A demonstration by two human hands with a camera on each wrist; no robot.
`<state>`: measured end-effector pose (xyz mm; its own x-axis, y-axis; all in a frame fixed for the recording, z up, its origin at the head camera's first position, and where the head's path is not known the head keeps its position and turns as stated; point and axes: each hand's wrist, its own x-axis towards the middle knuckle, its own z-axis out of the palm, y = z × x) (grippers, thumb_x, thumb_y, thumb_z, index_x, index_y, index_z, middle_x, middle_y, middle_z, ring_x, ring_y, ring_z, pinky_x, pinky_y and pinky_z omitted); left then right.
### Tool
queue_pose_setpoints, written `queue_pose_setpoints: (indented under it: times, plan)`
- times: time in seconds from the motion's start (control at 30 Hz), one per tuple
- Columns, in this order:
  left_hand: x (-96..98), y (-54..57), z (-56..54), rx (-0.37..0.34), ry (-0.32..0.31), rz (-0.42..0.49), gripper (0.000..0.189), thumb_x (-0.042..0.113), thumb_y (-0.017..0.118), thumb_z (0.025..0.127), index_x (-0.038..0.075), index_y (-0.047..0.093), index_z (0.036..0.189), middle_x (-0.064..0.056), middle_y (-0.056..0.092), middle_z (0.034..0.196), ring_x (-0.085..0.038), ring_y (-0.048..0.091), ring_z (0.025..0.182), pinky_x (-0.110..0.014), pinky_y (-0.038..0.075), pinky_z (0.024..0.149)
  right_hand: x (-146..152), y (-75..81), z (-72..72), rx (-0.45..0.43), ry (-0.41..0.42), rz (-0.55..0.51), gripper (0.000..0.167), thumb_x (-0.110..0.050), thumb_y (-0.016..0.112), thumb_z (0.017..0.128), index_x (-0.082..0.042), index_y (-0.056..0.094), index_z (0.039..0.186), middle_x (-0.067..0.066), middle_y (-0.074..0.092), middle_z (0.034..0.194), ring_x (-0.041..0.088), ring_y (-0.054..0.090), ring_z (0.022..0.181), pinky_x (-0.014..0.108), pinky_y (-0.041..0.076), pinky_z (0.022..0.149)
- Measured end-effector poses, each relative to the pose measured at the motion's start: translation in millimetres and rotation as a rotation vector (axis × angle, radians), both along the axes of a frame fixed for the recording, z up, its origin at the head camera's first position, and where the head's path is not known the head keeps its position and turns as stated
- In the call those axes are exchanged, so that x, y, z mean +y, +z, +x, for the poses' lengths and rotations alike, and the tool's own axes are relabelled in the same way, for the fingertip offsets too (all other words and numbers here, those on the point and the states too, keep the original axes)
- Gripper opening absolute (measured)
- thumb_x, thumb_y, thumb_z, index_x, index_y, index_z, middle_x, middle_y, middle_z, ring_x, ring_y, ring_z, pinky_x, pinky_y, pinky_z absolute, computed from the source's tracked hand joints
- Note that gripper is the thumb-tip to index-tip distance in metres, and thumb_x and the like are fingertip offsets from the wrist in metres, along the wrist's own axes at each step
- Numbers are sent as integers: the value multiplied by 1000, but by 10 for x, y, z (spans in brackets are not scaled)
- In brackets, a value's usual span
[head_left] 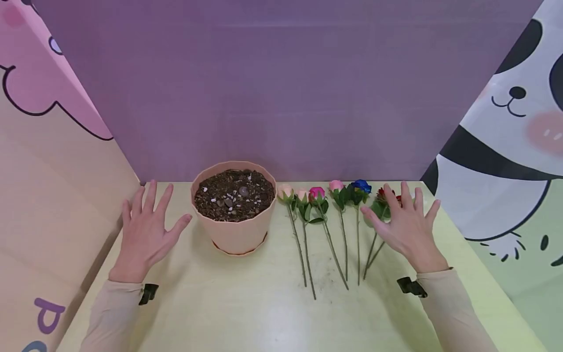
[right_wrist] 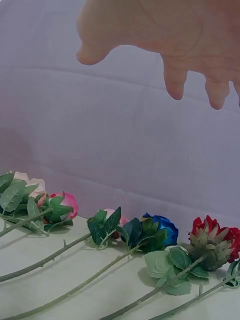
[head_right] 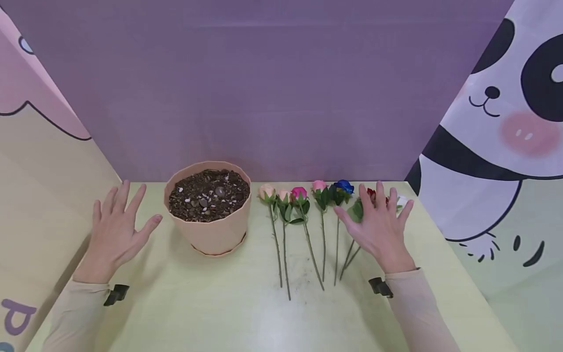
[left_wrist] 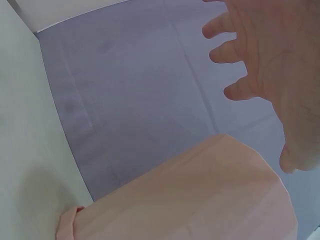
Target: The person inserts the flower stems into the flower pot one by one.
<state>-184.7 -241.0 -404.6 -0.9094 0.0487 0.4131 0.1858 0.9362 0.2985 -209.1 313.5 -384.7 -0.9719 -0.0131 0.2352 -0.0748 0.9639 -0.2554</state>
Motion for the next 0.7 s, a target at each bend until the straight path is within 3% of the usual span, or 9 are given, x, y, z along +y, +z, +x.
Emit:
queue_pose_setpoints:
  times: [0.13,0.27,0.4,0.53,0.6,0.67,0.7]
  plan:
    - [-6,2,8,12,-9,15,85,66,51,102,12,36,167,-27,22,175,-53,19,158,-78,10,122,3,-25,-11,3,2,-15,97,-77,43,100,-10,28,169,32,5,175,63,-3,158,86,-18,113]
    - [3,-6,-14,1,-67,103,79,57,50,106,8,34,167,-27,22,174,-54,21,158,-76,14,122,32,-66,-31,33,-11,-61,94,-73,43,102,-6,32,167,34,9,174,63,3,158,87,-13,114]
    - [32,-33,-77,-40,-135,246,75,49,50,109,7,31,168,-25,21,176,-56,23,157,-76,19,121,105,-96,-63,125,-30,-137,85,-62,51,105,1,41,161,35,21,171,61,18,156,86,5,118]
    - [63,-50,-152,-56,-151,341,74,47,52,109,8,31,168,-22,24,176,-53,26,158,-76,23,121,213,-116,-122,196,-32,-229,70,-48,56,107,3,49,155,34,36,165,60,36,148,81,27,115]
    - [78,-64,-189,-46,-151,379,72,46,53,109,7,34,167,-22,28,174,-51,28,158,-74,24,122,283,-144,-161,215,-47,-292,62,-42,57,108,1,54,153,32,47,159,58,48,139,71,44,107]
    - [99,-86,-221,-25,-157,425,68,42,54,110,6,37,165,-23,34,171,-49,33,156,-72,29,121,372,-182,-194,223,-81,-369,55,-38,58,108,-1,58,150,29,57,152,53,58,131,48,56,96]
    - [115,-95,-235,-19,-162,454,66,40,54,110,7,39,164,-22,37,170,-48,35,155,-70,31,121,425,-206,-209,223,-101,-405,53,-37,58,109,-3,60,149,27,61,148,50,62,126,35,56,88]
